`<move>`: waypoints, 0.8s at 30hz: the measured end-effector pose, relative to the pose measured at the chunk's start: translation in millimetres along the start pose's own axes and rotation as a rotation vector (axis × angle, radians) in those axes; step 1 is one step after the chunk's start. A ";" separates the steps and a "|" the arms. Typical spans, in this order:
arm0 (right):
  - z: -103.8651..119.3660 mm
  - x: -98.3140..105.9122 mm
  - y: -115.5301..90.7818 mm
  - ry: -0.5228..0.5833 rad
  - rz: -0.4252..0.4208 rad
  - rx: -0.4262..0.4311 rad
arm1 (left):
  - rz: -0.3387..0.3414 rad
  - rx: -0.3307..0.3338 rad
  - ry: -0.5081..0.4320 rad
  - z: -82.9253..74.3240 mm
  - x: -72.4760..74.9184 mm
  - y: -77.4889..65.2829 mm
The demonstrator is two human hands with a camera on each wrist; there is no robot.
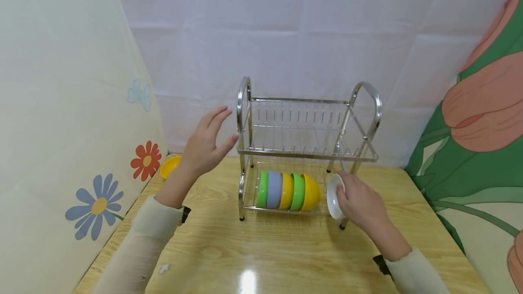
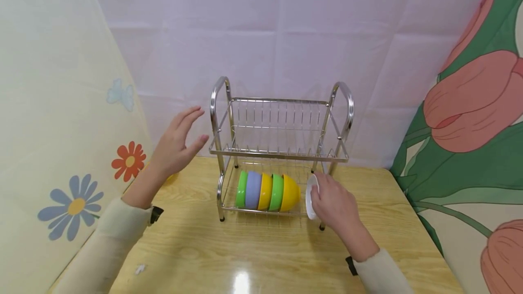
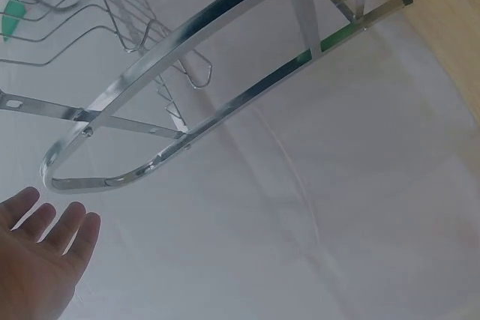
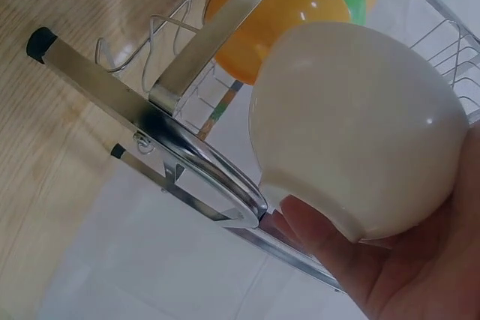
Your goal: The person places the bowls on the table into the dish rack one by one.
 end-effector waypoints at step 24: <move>8.7 -29.4 20.1 -0.103 0.088 0.006 | 0.154 0.114 0.084 14.9 -25.1 73.3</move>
Point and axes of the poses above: each hand's wrist, its own y-axis towards the middle knuckle, its own x-axis out of the back of the hand, z = x × y, the point moved 10 cm from there along y, towards the middle knuckle, and after that the axes turned 1 degree about -y, right-handed, at the moved point
